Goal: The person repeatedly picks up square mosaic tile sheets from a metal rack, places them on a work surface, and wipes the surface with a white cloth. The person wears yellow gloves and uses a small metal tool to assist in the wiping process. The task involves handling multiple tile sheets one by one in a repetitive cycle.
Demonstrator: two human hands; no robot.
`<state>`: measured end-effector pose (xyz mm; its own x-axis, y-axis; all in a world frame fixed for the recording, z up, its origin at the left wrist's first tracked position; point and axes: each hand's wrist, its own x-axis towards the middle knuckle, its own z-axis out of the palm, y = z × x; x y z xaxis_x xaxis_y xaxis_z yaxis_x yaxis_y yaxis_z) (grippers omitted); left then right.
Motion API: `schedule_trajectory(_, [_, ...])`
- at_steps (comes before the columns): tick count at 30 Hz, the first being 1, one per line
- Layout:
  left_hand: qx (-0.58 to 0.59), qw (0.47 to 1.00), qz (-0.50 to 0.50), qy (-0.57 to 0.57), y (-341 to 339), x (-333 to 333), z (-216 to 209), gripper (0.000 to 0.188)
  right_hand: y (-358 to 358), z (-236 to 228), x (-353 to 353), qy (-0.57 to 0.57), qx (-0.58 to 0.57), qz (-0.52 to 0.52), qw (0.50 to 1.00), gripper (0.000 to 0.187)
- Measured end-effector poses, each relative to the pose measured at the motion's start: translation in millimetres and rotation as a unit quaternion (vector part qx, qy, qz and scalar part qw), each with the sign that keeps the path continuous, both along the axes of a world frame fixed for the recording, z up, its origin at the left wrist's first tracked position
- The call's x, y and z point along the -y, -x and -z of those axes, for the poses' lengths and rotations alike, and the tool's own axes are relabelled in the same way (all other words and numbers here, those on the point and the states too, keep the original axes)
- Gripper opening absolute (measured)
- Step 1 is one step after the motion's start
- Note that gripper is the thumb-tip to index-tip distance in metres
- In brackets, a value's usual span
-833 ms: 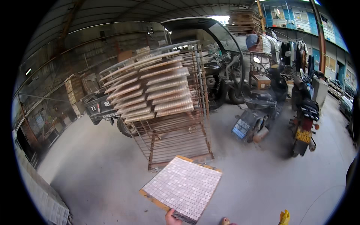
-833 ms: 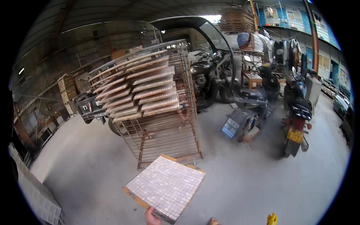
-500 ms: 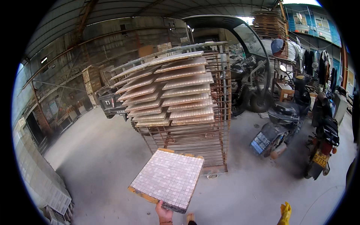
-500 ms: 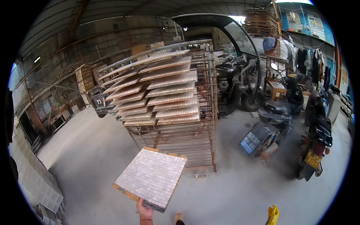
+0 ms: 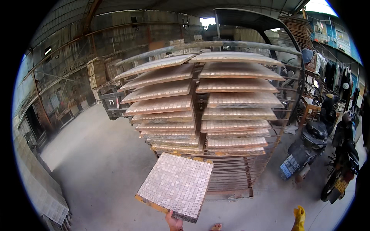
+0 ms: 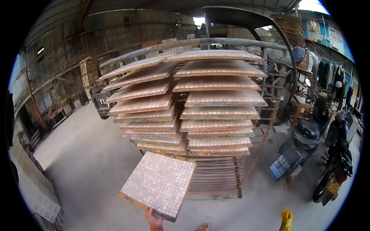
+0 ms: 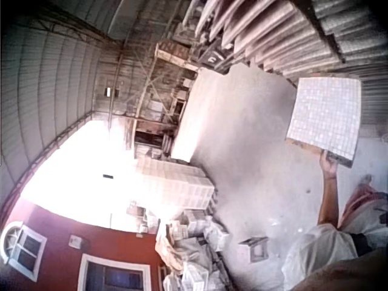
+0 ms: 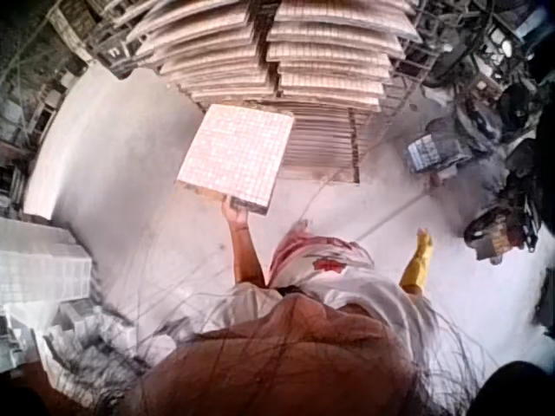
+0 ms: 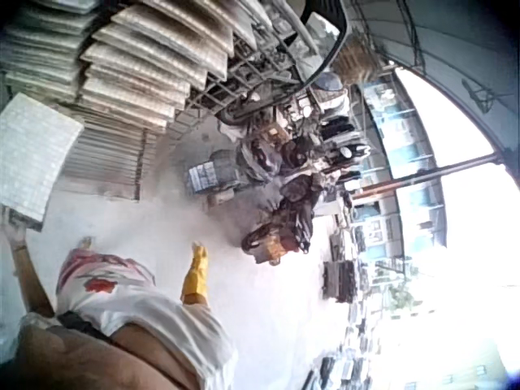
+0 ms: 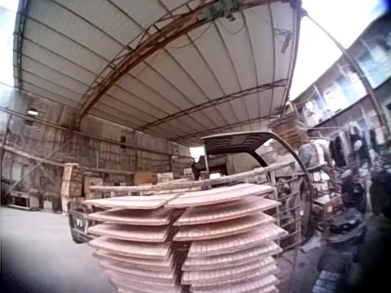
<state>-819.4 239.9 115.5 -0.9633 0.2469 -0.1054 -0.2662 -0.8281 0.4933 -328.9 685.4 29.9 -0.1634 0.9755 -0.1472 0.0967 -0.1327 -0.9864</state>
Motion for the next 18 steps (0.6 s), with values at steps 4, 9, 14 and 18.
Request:
schedule_trajectory(4, [0.022,0.999,-0.019,-0.016,50.5,6.0,3.5,0.064,88.8,-33.7,14.4,0.001,-0.004,0.031,1.0,0.027])
schedule_trajectory(9, [0.0,0.999,-0.004,-0.042,98.5,-22.6,17.1,0.063,104.6,-32.1,9.4,-0.016,0.009,0.012,1.0,0.025])
schedule_trajectory(14, [-0.013,0.999,0.001,-0.033,129.9,-49.0,25.7,0.061,101.5,-35.3,17.5,-0.035,0.055,0.064,0.996,0.026])
schedule_trajectory(18, [0.006,1.0,0.003,-0.028,157.9,-69.9,38.8,0.056,83.7,-14.8,16.6,-0.055,0.053,0.083,0.994,0.025])
